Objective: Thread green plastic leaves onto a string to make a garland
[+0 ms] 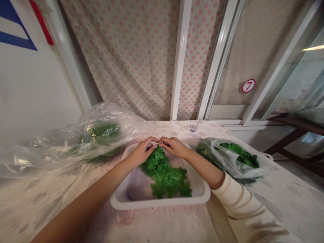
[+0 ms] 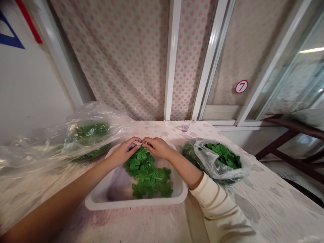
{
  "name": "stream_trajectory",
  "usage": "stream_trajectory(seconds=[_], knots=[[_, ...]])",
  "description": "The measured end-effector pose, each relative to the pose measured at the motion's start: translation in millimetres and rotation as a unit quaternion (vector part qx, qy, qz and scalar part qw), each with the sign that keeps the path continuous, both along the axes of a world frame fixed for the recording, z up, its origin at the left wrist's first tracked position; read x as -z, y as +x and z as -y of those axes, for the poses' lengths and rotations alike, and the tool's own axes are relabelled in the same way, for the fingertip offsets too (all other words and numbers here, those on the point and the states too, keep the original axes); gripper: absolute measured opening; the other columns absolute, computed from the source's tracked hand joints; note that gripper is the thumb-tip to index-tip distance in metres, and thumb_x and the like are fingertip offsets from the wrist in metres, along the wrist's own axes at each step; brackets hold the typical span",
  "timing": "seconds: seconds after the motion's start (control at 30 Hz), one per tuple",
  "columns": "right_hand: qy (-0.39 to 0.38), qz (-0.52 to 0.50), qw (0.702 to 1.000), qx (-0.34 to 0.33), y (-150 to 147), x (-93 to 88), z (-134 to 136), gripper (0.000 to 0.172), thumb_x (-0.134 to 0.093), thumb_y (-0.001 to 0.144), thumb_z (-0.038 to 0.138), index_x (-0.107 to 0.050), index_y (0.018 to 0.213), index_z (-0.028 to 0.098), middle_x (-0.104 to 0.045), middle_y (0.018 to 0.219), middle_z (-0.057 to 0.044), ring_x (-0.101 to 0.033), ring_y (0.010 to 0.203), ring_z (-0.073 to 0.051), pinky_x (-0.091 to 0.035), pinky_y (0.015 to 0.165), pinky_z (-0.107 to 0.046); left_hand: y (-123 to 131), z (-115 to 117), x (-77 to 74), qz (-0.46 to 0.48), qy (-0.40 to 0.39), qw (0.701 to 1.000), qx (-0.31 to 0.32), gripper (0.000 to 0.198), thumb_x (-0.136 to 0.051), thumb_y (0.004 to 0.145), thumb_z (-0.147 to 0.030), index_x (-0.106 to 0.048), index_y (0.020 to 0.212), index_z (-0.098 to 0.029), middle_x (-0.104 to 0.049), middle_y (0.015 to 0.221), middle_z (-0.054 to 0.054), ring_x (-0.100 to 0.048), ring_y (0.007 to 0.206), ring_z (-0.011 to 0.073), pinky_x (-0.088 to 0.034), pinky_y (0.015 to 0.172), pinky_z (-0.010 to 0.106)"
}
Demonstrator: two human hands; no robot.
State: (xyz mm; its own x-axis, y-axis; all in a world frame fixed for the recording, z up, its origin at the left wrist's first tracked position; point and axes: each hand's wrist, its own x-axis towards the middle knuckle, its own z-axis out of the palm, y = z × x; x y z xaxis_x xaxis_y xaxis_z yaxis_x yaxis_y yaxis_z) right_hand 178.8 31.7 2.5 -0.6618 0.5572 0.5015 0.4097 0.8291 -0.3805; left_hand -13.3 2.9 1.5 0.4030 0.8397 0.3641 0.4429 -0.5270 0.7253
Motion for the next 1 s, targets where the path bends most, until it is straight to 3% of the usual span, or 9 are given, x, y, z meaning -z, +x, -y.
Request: stream_trajectory(seconds=[0.1,0.23,0.43,0.7,1.0], knots=[[0.001,0.007,1.000,0.009,-0.1,-0.8,0.9,0.017,-0.044,0.088,0.029,-0.057,0.089,0.018,-0.046,0.056,0.004,-0.042,0.049,-0.009,-0.029,0.052,-0.018,-0.3,-2.9,1.3,0.008,0.006,1.000,0.010,0.016,-0.048,0.081,-0.033,-0.053,0.085,-0.018,-0.059,0.071,-0.002,-0.053,0.065,0.0116,-0.041,0.062,0.023],[0.006,0.011,1.000,0.007,0.1,-0.7,0.8,0.016,-0.045,0.088,0.027,-0.058,0.089,0.017,-0.049,0.057,0.003,-0.042,0.049,-0.009,-0.030,0.053,-0.017,-0.1,-5.2,2.8,-0.012,-0.003,1.000,0.014,0.018,-0.050,0.080,-0.033,-0.058,0.083,-0.017,-0.064,0.077,0.001,-0.056,0.071,0.0134,-0.043,0.067,0.024],[0.019,0.023,1.000,-0.012,0.5,0.6,0.3,0.017,-0.045,0.088,0.026,-0.060,0.088,0.018,-0.055,0.062,0.002,-0.044,0.051,-0.008,-0.031,0.055,-0.017,-1.9,-5.3,6.2,-0.024,-0.007,0.999,0.022,0.019,-0.051,0.079,-0.032,-0.060,0.077,-0.015,-0.062,0.071,0.001,-0.054,0.065,0.0124,-0.042,0.060,0.022],[0.013,0.015,1.000,0.003,-0.2,1.5,0.6,0.014,-0.048,0.086,0.027,-0.059,0.088,0.018,-0.045,0.051,0.005,-0.038,0.046,-0.008,-0.028,0.051,-0.017,-1.6,-4.8,5.7,-0.027,0.010,1.000,-0.004,0.017,-0.053,0.078,-0.031,-0.058,0.072,-0.015,-0.059,0.064,0.000,-0.051,0.059,0.0107,-0.039,0.054,0.020],[0.003,0.006,1.000,0.007,-0.2,0.8,0.9,0.012,-0.049,0.086,0.027,-0.056,0.084,0.018,-0.047,0.052,0.005,-0.039,0.046,-0.008,-0.028,0.051,-0.017,-1.0,-2.3,1.9,-0.023,0.009,1.000,-0.014,0.020,-0.052,0.078,-0.033,-0.055,0.069,-0.016,-0.057,0.063,-0.001,-0.050,0.059,0.0108,-0.038,0.054,0.021]])
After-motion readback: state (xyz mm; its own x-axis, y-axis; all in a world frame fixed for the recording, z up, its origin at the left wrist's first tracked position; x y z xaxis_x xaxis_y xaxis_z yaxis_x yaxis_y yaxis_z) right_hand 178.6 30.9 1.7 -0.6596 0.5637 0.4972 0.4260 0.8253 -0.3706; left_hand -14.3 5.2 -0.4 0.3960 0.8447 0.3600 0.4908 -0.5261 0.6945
